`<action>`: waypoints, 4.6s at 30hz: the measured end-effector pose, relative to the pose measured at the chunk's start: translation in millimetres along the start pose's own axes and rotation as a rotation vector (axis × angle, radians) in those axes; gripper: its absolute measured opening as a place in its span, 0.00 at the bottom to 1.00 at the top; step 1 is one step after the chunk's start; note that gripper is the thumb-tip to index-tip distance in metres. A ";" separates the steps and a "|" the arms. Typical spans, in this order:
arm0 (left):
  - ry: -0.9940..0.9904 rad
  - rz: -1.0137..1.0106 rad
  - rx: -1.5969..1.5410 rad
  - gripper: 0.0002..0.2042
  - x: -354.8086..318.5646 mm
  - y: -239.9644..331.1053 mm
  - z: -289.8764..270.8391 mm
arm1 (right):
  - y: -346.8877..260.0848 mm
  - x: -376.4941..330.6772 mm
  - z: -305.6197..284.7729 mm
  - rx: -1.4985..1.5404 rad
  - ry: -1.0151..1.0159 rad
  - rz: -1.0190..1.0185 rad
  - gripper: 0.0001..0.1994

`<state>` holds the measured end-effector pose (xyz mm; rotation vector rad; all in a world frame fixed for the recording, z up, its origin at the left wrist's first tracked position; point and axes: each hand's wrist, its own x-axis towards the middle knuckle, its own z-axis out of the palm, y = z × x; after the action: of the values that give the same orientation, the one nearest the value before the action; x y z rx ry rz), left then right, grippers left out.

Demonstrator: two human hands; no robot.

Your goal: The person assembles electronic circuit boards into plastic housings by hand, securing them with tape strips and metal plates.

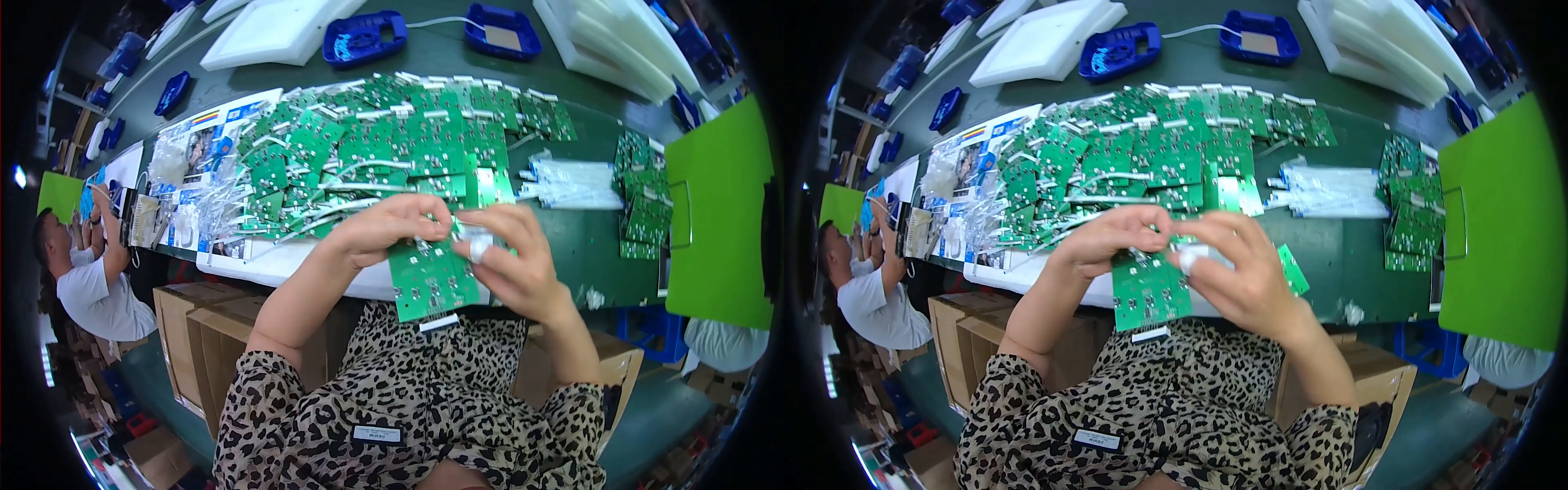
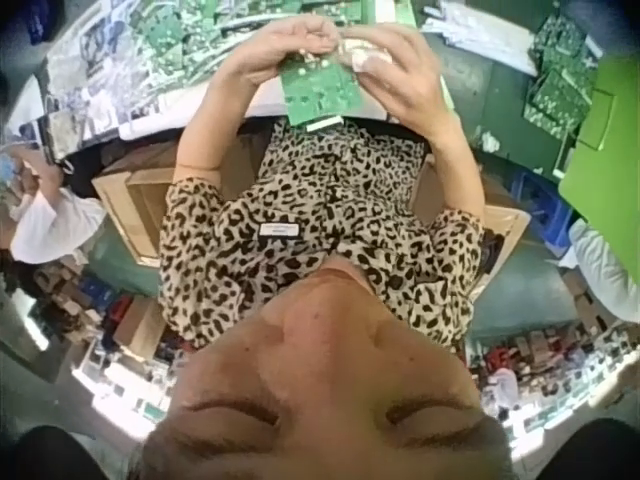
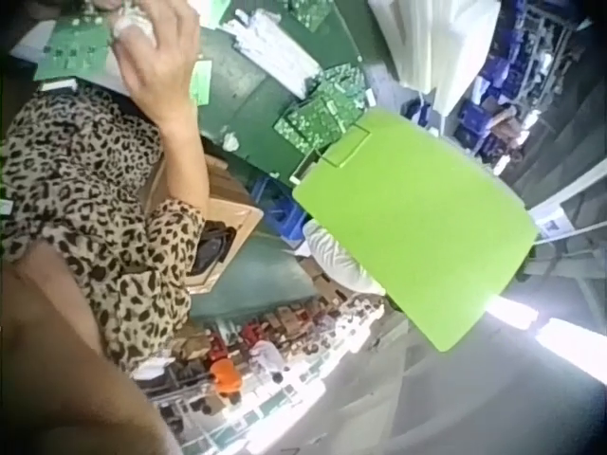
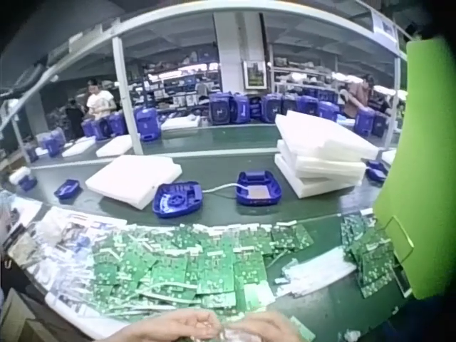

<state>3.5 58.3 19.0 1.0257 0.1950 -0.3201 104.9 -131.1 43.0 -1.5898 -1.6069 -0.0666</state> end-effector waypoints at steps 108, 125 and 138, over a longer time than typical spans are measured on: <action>0.519 0.358 0.367 0.22 39.3 8.6 20.2 | 39.8 -21.3 5.3 -0.025 0.487 0.711 0.17; 0.486 0.164 0.151 0.15 45.7 14.0 5.7 | 24.5 -4.4 -0.5 -0.540 0.220 0.143 0.10; 0.478 0.256 0.138 0.15 28.1 12.2 13.6 | -4.1 -12.2 7.4 -0.628 -0.158 0.125 0.21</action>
<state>34.3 47.6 27.1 1.2392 0.4716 0.1519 95.6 -137.3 33.3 -2.2151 -1.6983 -0.4229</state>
